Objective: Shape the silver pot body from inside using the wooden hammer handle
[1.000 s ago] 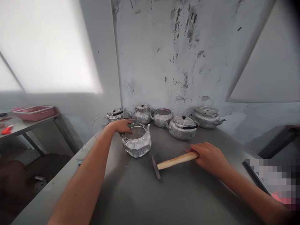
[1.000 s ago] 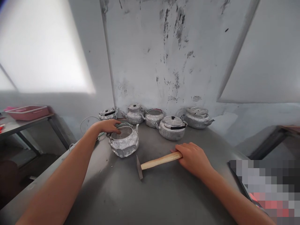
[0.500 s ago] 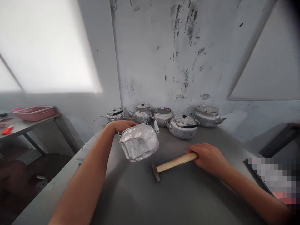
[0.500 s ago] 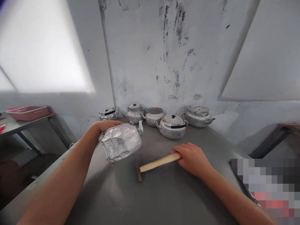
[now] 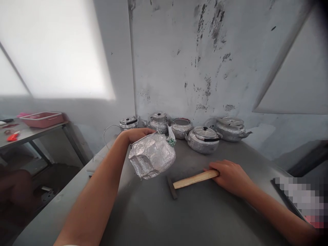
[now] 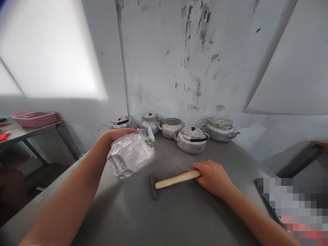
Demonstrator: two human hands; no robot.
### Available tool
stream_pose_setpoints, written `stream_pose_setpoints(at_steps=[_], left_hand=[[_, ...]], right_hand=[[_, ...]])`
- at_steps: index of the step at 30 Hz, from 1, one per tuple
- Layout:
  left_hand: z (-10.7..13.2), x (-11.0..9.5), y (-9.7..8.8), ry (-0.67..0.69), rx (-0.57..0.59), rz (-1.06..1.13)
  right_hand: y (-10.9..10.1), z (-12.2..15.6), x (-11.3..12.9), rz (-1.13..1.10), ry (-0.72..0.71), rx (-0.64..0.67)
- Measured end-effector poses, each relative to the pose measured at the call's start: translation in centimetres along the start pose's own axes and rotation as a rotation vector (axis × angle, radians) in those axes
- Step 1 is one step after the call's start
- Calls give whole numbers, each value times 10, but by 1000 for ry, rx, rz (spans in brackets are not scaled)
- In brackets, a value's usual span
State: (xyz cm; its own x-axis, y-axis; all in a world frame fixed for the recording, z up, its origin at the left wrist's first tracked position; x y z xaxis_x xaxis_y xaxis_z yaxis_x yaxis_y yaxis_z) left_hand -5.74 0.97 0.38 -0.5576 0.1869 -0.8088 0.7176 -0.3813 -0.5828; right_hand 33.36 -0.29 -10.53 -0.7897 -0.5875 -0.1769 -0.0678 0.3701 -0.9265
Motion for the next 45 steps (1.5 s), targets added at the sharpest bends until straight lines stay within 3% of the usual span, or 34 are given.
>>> stream_pose_setpoints(at_steps=[3,5,7,14,21,23,28,33,45], left_hand=[[-2,4,0,31,215,74],[-3,4,-1,18,199,10],[-3,2,-4,-23,119,-111],[-8,5,-17,-211,-337,-647],[-9,-7,-9,-75,-532,-772],[-9,-13,-4,-48,-529,-788],[-6,-23,2,-64,-362,-739],[3,-31,0,-154,-259,-719],[7,-31,-2,-306,-370,-685]], right_hand=[[-1,0,1,-20,8,9],[-1,0,1,-47,15,12],[-2,-1,1,-60,27,17],[-4,-1,2,-79,30,27],[-4,-1,2,-53,45,81],[-4,-1,2,-57,38,70],[-5,0,2,-60,43,77],[-8,-2,5,-46,69,137],[-7,-2,4,-68,87,156]])
Point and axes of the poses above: each hand's wrist, its own z-axis away from the middle knuckle, its own y-axis out of the palm, x = y × z, the point moved 1 cm from there along -z, towards the middle knuckle, and after that the axes turned 4 degrees about -y, right-handed, at the moved point
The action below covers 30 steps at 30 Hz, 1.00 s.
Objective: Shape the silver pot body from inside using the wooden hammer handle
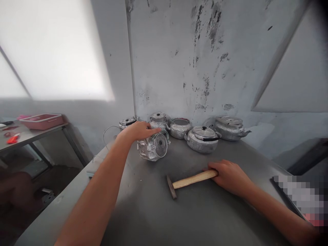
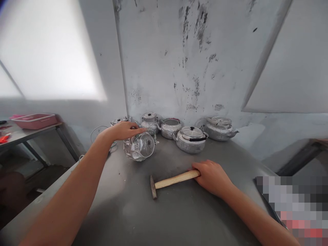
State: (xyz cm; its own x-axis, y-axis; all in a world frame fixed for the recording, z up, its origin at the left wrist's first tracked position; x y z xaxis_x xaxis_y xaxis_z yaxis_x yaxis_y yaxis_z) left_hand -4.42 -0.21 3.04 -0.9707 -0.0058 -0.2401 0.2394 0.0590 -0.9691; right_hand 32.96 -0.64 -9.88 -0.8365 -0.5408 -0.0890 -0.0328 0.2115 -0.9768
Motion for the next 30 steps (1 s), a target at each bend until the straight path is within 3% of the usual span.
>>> stream_pose_setpoints(at_steps=[14,20,30], left_hand=[[1,-8,3,-113,-139,-170],[3,-14,6,-227,-69,-171],[1,-19,6,-300,-130,-207]], right_hand=[[2,-1,-1,8,5,23],[0,-1,1,16,10,41],[2,1,-1,7,11,40]])
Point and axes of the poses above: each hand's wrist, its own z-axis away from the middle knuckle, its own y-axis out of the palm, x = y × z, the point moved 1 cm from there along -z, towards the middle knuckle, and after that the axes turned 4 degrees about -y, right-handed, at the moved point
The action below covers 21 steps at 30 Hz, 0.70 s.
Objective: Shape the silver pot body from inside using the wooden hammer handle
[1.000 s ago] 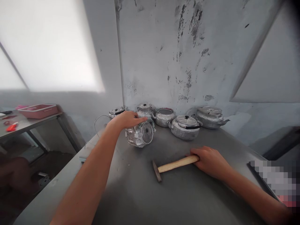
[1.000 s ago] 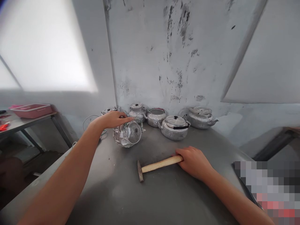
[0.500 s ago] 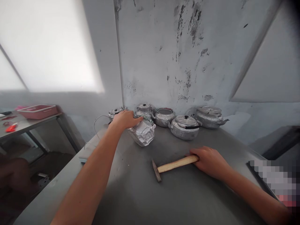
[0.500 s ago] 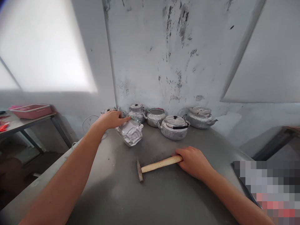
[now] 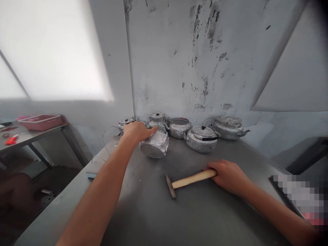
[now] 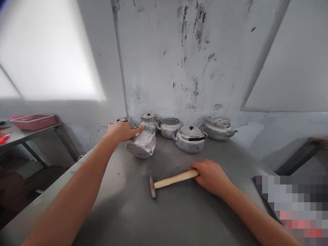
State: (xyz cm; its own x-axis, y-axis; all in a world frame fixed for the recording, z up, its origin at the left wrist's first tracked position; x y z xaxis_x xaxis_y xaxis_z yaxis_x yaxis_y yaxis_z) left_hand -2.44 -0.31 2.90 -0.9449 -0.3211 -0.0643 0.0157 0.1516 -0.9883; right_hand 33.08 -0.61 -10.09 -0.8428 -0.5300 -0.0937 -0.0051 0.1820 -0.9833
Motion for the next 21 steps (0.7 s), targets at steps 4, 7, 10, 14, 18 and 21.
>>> stream_pose_setpoints(at_steps=[4,7,10,14,18,21], left_hand=[[1,0,-2,-8,13,-1],[0,4,-4,50,78,35],[-3,9,-5,212,161,138],[-5,13,-8,401,212,276],[-4,13,-9,448,177,291],[-4,12,-9,447,165,313]], right_hand=[[-1,0,0,-8,0,-3],[-3,0,1,-3,5,8],[-4,0,2,3,-9,3],[-3,0,1,-3,-19,-3],[-2,0,1,15,-18,-12],[-1,-1,1,18,-16,-17]])
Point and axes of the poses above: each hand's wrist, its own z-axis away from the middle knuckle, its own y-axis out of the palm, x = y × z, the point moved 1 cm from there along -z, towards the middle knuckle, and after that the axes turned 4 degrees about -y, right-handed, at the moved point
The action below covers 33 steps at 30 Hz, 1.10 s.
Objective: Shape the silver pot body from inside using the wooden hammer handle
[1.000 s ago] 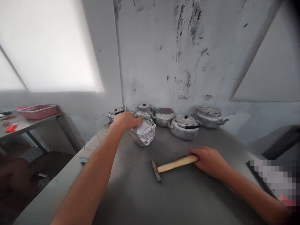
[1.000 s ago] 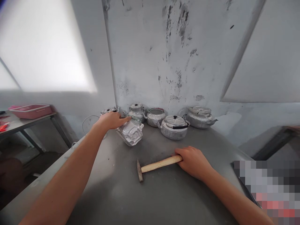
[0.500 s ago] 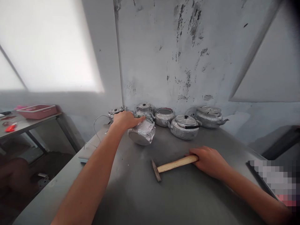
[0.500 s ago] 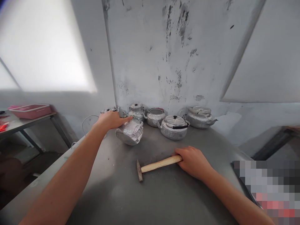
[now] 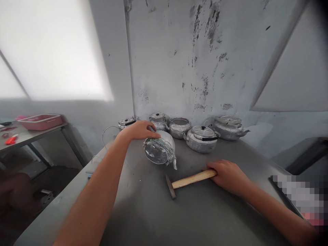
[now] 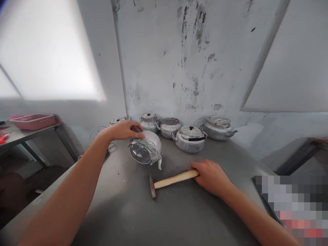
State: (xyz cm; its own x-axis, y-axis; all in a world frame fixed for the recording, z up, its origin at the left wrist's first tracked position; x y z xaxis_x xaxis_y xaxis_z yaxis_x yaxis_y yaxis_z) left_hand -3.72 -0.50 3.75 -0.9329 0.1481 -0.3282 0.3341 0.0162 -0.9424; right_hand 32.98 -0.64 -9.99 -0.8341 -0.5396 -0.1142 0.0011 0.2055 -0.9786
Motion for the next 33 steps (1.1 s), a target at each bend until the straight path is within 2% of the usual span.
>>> stream_pose_setpoints(at_steps=[6,11,14,19,22,25,28,33], left_hand=[[-1,-1,3,23,45,36],[-4,-2,5,29,12,26],[-10,-2,11,-19,-88,-11],[-20,-4,29,-145,-384,-152],[-25,-1,38,-173,-476,-250],[-28,6,43,-177,-524,-328],[-29,13,46,-178,-514,-362],[-28,13,47,-179,-521,-373]], right_hand=[[-1,-1,0,-7,-5,0],[0,0,0,-12,-12,-11],[1,1,-1,-11,-16,-16],[0,0,0,-3,-5,2],[-1,0,1,-14,4,18],[-2,0,1,-21,4,20],[-3,0,1,-35,4,5],[-2,0,2,-36,12,0]])
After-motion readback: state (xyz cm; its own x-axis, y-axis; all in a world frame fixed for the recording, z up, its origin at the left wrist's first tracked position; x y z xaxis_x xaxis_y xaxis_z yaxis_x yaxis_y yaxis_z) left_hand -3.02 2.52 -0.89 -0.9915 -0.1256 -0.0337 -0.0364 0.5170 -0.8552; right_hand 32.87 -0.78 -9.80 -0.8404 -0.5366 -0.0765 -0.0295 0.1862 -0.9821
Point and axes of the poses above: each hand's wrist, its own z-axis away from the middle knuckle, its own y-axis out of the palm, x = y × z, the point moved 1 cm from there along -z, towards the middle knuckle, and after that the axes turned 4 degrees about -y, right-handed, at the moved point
